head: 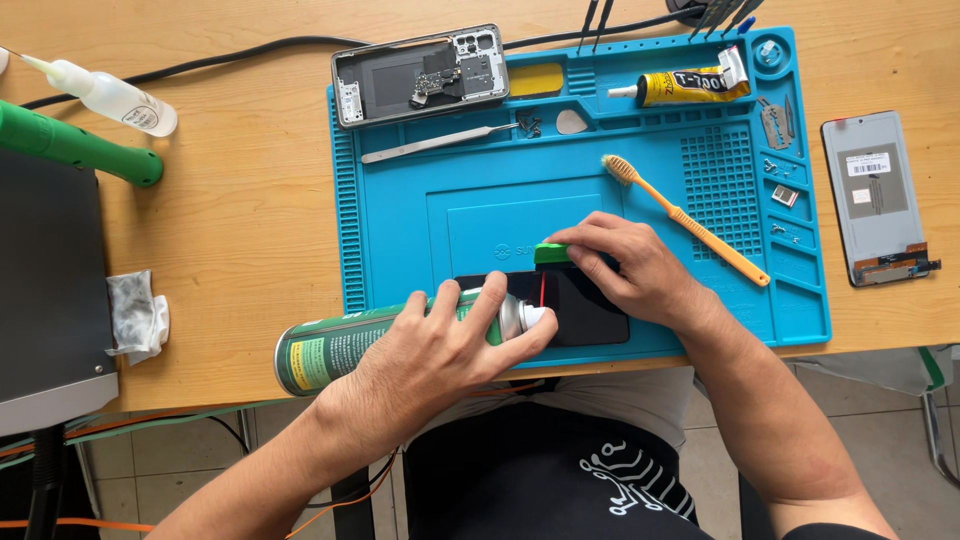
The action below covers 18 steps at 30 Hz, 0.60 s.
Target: The person removes the battery from a disassembled smartphone using a metal spudger. They then use a toothbrush to clean the internal components and apply a cleaning spray to the screen while wiping it with a green tool.
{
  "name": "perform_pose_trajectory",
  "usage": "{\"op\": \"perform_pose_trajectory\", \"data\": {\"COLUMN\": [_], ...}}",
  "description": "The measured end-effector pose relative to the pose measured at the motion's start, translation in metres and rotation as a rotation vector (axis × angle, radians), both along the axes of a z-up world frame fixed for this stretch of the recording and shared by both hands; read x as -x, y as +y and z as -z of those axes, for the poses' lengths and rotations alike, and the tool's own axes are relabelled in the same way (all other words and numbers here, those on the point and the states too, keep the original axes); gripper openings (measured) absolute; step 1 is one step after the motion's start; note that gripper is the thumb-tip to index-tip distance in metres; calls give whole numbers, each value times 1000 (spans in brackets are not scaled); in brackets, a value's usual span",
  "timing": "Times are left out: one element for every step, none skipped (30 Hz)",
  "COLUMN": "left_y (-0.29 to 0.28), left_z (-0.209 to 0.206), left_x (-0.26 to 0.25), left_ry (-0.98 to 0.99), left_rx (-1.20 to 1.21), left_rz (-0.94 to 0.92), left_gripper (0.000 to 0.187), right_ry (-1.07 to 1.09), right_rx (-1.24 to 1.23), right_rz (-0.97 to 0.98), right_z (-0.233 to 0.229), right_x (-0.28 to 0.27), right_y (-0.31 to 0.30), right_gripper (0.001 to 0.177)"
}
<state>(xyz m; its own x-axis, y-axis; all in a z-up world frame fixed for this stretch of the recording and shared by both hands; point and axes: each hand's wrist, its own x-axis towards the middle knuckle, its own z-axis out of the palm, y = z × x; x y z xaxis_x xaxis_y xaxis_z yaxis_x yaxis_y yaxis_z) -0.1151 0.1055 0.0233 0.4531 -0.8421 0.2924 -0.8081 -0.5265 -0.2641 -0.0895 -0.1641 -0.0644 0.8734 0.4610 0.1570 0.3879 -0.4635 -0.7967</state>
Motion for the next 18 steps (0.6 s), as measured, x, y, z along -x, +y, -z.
{"op": "perform_pose_trajectory", "data": {"left_y": [1,1,1,1,1,1,1,3,3,4,10,17,23,32,42,51,70,89], "left_z": [0,-1,-2,-2,-3,-3,-4,-5,-5,-6,-11,-17,-22,-31,-39,-48,-36,-24], "left_x": [-1,-1,-1,-2,-2,-2,-2,-2,-1,-1,-1,-2,-3,-4,-6,-6,-3,1], "left_ry": [4,3,3,2,3,-3,-11,-12,1,15,15,60,106,106,158,210,208,172], "left_rx": [-7,-8,-10,-12,-12,-8,-6,-6,-3,0,1,-17,-35,-33,94,221,221,378], "left_rz": [-1,-1,-5,-9,-8,-5,-3,-4,-6,-8,-10,0,12,11,4,-3,-6,-103], "left_gripper": [49,49,49,49,49,49,49,49,49,48,48,51,54,54,50,47,47,58], "right_ry": [-1,-2,1,4,5,1,-4,-4,-8,-12,-12,-22,-33,-32,-35,-38,-40,-49], "right_rx": [-4,-4,0,5,6,5,4,4,7,11,11,15,20,22,27,32,31,21], "right_rz": [-4,-4,-6,-8,-7,-8,-9,-10,-12,-14,-16,-17,-17,-18,-18,-17,-19,-23], "right_z": [-1,-1,-1,-1,-1,-1,-1,-1,-1,-1,-1,-1,-2,-2,-1,-1,-1,-1], "right_x": [-1,-1,-1,-1,-1,0,-1,-1,0,0,0,0,0,1,1,1,2,3], "right_y": [0,0,0,0,0,0,0,1,0,0,0,0,0,0,0,0,1,1], "right_gripper": [26,26,27,27,27,27,26,26,26,26,26,26,26,26,25,24,24,24]}}
